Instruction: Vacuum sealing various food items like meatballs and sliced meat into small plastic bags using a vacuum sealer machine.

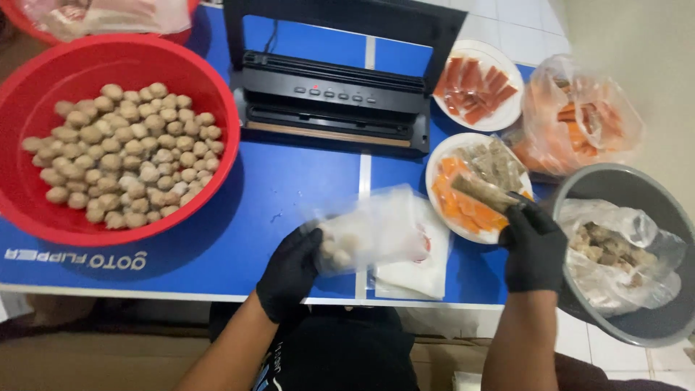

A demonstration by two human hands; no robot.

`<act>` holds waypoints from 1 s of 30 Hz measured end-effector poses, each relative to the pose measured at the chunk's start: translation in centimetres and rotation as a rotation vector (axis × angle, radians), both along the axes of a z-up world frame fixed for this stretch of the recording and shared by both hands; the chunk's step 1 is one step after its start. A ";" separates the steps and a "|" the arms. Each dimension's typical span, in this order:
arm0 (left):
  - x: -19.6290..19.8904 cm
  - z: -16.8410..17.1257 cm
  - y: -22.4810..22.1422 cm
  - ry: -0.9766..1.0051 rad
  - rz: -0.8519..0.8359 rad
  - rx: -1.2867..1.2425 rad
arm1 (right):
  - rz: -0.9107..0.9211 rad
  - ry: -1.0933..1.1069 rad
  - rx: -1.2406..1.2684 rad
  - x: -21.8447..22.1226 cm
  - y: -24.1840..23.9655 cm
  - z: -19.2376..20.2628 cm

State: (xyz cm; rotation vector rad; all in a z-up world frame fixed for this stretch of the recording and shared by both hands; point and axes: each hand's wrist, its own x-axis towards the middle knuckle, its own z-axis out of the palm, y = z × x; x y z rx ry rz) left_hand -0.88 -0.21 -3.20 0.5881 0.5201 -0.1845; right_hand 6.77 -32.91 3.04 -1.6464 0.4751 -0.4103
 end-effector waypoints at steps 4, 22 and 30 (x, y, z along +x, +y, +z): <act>1.0 0.5 -0.8 0.000 0.004 -0.084 | 0.003 0.246 -0.430 0.6 -1.5 -4.8; 1.1 -1.6 -2.6 -0.244 -0.204 -0.207 | 0.224 0.979 -1.261 1.9 -19.8 0.0; 1.3 -1.7 -2.9 -0.324 -0.191 -0.229 | 0.343 1.050 -1.110 2.5 -13.6 3.6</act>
